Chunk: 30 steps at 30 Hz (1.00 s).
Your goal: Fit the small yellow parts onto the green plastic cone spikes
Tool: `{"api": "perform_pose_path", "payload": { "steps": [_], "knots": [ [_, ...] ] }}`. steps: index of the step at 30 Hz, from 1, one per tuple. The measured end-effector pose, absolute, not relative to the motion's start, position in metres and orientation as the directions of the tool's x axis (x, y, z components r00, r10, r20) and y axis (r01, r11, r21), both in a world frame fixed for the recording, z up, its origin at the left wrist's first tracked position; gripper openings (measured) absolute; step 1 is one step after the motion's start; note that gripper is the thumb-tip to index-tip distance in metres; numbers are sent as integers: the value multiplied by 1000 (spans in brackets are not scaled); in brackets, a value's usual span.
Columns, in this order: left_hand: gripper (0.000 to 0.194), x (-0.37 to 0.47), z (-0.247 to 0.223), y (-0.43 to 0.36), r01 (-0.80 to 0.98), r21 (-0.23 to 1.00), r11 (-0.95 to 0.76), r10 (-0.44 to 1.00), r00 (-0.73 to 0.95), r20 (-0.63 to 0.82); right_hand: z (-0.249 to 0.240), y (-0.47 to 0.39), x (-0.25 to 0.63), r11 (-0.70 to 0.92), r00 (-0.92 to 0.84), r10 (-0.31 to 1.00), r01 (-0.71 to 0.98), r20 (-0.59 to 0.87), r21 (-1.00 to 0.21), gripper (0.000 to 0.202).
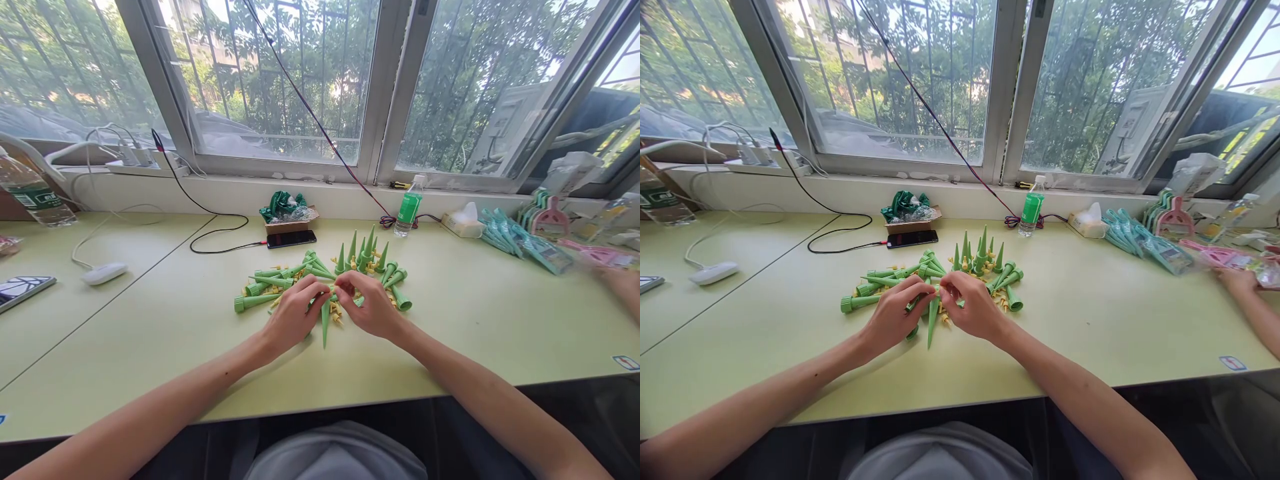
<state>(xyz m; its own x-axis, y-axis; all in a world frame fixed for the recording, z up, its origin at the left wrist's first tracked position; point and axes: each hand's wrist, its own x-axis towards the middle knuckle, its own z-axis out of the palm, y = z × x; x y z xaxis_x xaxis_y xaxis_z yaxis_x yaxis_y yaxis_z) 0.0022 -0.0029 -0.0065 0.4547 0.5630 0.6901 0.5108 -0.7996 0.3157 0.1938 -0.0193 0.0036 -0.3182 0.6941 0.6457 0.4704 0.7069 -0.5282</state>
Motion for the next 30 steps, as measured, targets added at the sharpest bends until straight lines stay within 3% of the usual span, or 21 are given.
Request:
{"api": "perform_pose_path", "payload": {
  "steps": [30],
  "knots": [
    [13, 3, -6, -2, 564, 361, -742, 635, 422, 647, -1, -14, 196, 667, -281, 733, 479, 620, -571, 10]
  ]
}}
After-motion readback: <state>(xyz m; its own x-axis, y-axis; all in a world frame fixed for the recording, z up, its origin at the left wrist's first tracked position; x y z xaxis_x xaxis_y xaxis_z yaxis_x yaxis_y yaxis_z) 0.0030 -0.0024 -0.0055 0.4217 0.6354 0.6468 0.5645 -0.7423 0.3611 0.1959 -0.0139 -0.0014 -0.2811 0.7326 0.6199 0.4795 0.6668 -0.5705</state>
